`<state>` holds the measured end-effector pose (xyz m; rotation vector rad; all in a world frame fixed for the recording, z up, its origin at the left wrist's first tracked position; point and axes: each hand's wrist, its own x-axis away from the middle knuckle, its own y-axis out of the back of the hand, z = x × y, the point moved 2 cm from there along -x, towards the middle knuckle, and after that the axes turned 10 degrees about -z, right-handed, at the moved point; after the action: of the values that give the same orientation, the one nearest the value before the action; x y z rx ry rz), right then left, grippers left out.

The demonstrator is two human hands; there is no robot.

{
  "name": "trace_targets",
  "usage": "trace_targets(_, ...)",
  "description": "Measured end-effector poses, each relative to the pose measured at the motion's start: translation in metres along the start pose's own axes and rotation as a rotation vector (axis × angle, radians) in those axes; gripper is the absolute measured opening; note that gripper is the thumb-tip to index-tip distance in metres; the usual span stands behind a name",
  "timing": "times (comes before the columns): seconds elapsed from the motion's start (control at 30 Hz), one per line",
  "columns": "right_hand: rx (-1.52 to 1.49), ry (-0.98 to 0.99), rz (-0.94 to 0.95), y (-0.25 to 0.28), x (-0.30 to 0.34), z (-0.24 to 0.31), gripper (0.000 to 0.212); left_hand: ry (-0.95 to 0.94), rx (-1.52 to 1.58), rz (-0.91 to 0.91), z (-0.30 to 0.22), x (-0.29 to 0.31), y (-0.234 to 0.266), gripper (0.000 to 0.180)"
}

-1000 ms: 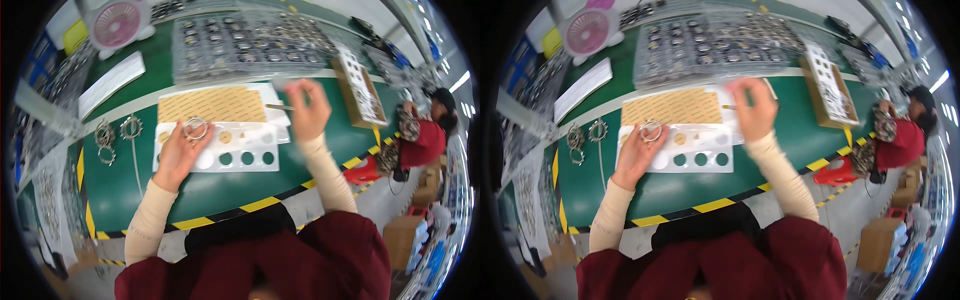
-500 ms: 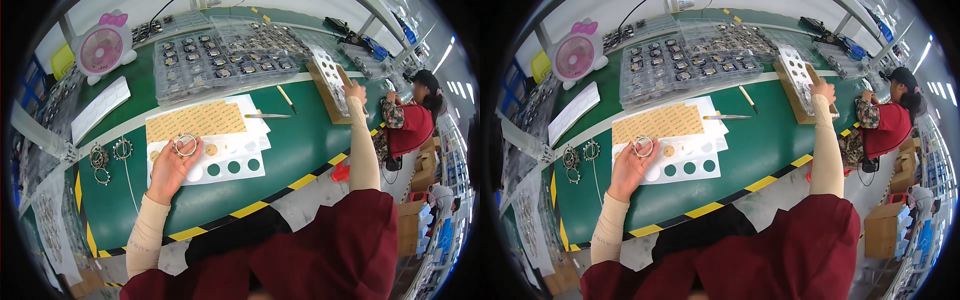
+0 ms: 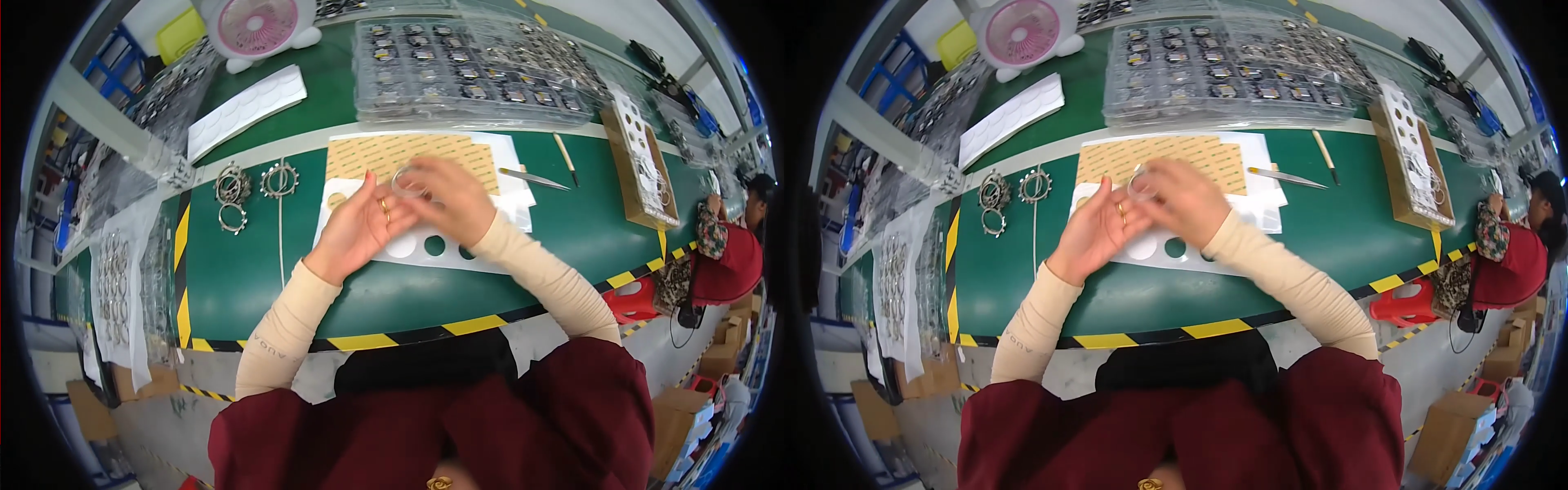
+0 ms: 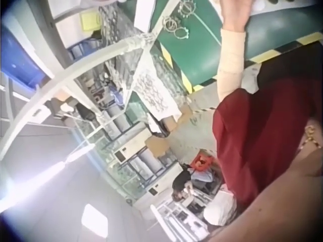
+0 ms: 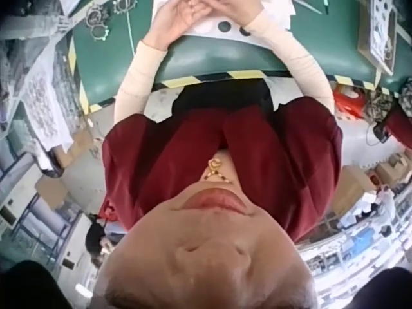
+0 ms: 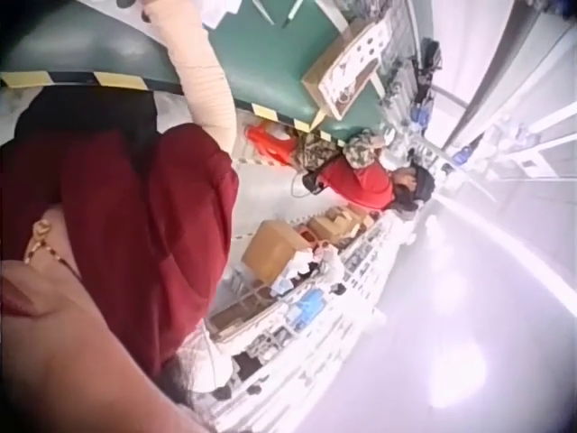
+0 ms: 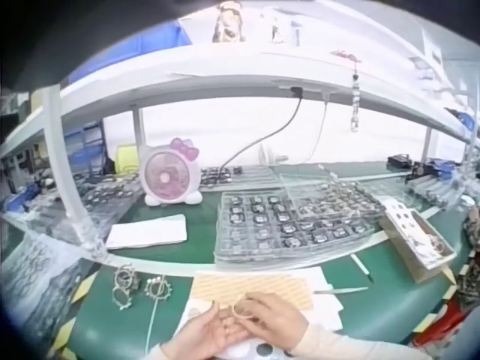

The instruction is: The person assembles electronic components by hand, applying adhesive pads and metal rings to them at a factory workstation.

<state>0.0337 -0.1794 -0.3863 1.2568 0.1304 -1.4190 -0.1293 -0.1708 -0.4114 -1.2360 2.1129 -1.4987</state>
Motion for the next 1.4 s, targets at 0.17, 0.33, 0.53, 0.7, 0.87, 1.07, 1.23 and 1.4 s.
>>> trace_targets(0.17,0.134,-0.073,-0.119,-0.009,-0.011,-0.048,0.032,-0.318,-0.43,-0.287,-0.024,0.01,-0.008,0.04)
trace_targets(0.33,0.458,0.042,-0.051,-0.009,-0.011,-0.017,0.04,-0.411,-1.682,-0.431,-0.042,0.024,0.005,0.022)
trace_targets(0.53,0.119,-0.137,0.534,-0.014,0.008,0.033,0.063,-0.578,-1.888,-0.404,-0.022,0.043,0.007,0.022)
trace_targets(0.7,-0.072,-0.576,0.953,-0.014,-0.007,0.032,0.065,-0.568,-1.817,-0.397,-0.021,0.046,0.011,0.021)
trace_targets(0.87,-0.513,-0.272,0.712,-0.015,0.006,0.022,0.069,-0.6,-1.752,-0.382,-0.018,0.045,0.008,0.022)
trace_targets(1.07,-0.371,-0.292,0.968,-0.011,0.004,0.025,0.031,-0.701,-1.879,-0.449,-0.013,0.05,0.01,0.021)
trace_targets(1.23,-0.445,-0.061,0.3,0.017,-0.011,0.023,0.015,-0.883,-2.043,-0.448,0.001,0.059,0.011,0.014)
trace_targets(1.4,-0.899,-0.487,-0.005,0.021,-0.006,0.001,0.028,-0.928,-2.013,-0.494,0.007,0.073,0.011,0.02)
